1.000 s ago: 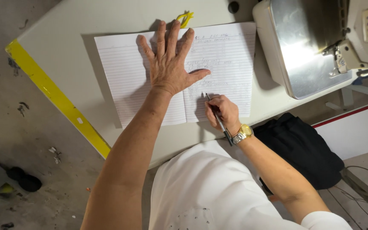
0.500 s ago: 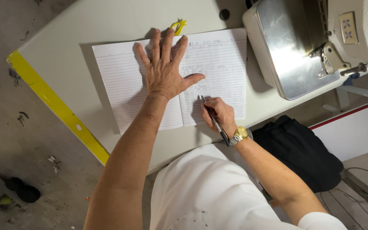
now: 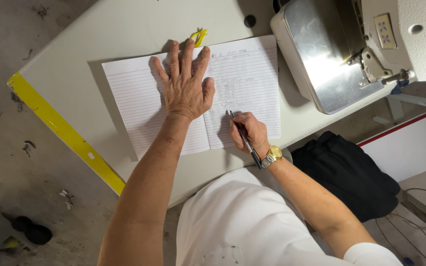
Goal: The recorder reviews style numbers and fitting sample information in a production notebook and writes down notes.
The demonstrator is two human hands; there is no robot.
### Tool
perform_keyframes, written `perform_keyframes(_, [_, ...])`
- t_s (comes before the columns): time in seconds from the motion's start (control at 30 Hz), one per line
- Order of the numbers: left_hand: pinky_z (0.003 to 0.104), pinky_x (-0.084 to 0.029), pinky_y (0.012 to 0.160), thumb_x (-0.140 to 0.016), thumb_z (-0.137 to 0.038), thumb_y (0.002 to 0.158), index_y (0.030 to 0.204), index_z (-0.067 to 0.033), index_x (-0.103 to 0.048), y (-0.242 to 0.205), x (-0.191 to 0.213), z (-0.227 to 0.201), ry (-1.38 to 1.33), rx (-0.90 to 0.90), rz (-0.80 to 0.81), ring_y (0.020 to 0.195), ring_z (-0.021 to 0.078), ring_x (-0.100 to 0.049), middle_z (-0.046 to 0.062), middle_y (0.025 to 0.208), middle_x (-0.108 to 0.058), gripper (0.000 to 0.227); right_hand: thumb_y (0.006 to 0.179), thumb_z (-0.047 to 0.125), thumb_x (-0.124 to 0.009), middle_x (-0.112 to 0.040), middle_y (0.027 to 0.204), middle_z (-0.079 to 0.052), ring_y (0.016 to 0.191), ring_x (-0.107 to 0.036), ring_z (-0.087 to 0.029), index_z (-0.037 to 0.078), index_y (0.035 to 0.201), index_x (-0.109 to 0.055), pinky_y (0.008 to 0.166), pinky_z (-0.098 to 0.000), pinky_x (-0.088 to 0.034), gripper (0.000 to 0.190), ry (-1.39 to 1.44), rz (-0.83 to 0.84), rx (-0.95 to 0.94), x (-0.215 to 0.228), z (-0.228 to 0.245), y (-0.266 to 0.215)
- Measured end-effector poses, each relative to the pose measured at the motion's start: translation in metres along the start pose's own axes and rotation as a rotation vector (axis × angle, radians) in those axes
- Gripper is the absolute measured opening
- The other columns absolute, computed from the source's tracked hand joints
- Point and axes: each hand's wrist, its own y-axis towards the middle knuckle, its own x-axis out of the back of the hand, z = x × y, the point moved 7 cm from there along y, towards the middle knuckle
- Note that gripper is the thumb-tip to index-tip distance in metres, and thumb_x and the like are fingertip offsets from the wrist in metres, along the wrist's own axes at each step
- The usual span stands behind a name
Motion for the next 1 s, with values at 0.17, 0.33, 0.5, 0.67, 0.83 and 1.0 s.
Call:
perform_keyframes(0.17, [0.074, 0.014, 0.108, -0.051, -0.029, 0.090, 0.159, -0.0160, -0.037, -0.001, 0.003, -0.001, 0.000, -0.019, -0.030, 0.151, 0.0389, -0.002, 0.016, 0.166, -0.018, 0.072, 0.073, -0.014, -0.075, -0.067, 0.088, -0.009, 0.062, -0.061, -0.016, 0.003, 0.101, -0.056, 0.053, -0.0284, -0.048, 0.038, -0.012, 0.001, -0.023, -0.002, -0.006, -0.005])
perform_keyframes(0.33, [0.077, 0.006, 0.109, -0.050, -0.035, 0.089, 0.159, -0.0176, -0.035, 0.000, 0.004, -0.002, 0.039, -0.008, -0.006, 0.150, 0.0398, -0.005, 0.015, 0.165, -0.019, 0.073, 0.093, -0.003, -0.064, -0.059, 0.072, -0.001, 0.053, -0.049, -0.012, 0.001, 0.109, -0.060, 0.050, -0.0269, -0.043, 0.017, -0.034, 0.015, -0.172, -0.002, -0.014, -0.009])
perform_keyframes(0.5, [0.076, 0.004, 0.109, -0.048, -0.038, 0.090, 0.158, -0.0173, -0.036, 0.000, 0.008, -0.004, 0.064, -0.025, -0.038, 0.150, 0.0400, -0.008, 0.016, 0.164, -0.022, 0.072, 0.098, -0.004, -0.057, -0.068, 0.107, -0.008, 0.060, -0.055, -0.011, -0.001, 0.119, -0.055, 0.055, -0.0236, -0.048, 0.022, -0.008, 0.003, -0.175, -0.002, -0.008, -0.006])
perform_keyframes(0.67, [0.075, 0.004, 0.110, -0.048, -0.035, 0.090, 0.157, -0.0173, -0.037, 0.000, 0.003, -0.002, 0.049, -0.023, -0.065, 0.150, 0.0404, -0.010, 0.016, 0.163, -0.024, 0.070, 0.102, 0.001, -0.053, -0.068, 0.131, -0.013, 0.067, -0.060, -0.012, -0.001, 0.123, -0.051, 0.062, -0.0229, -0.053, 0.022, 0.008, -0.005, -0.179, 0.000, -0.007, -0.004])
perform_keyframes(0.83, [0.075, -0.004, 0.107, -0.056, -0.049, 0.086, 0.152, -0.0239, -0.045, -0.003, -0.002, 0.002, 0.110, -0.042, -0.180, 0.149, 0.0412, -0.015, 0.014, 0.160, -0.030, 0.072, 0.107, 0.018, -0.049, -0.072, 0.122, -0.019, 0.108, -0.071, -0.037, 0.002, 0.123, -0.054, 0.089, -0.0421, -0.057, 0.024, 0.057, -0.017, -0.177, 0.004, -0.004, 0.000])
perform_keyframes(1.0, [0.075, 0.009, 0.109, -0.044, -0.055, 0.091, 0.159, -0.0199, -0.031, -0.001, -0.001, 0.002, 0.069, 0.018, 0.016, 0.150, 0.0402, -0.002, 0.014, 0.166, -0.016, 0.078, 0.105, 0.008, -0.051, -0.068, 0.130, -0.011, 0.062, -0.056, -0.009, 0.000, 0.125, -0.050, 0.057, -0.0222, -0.051, 0.021, 0.039, 0.013, -0.269, 0.002, -0.003, -0.003])
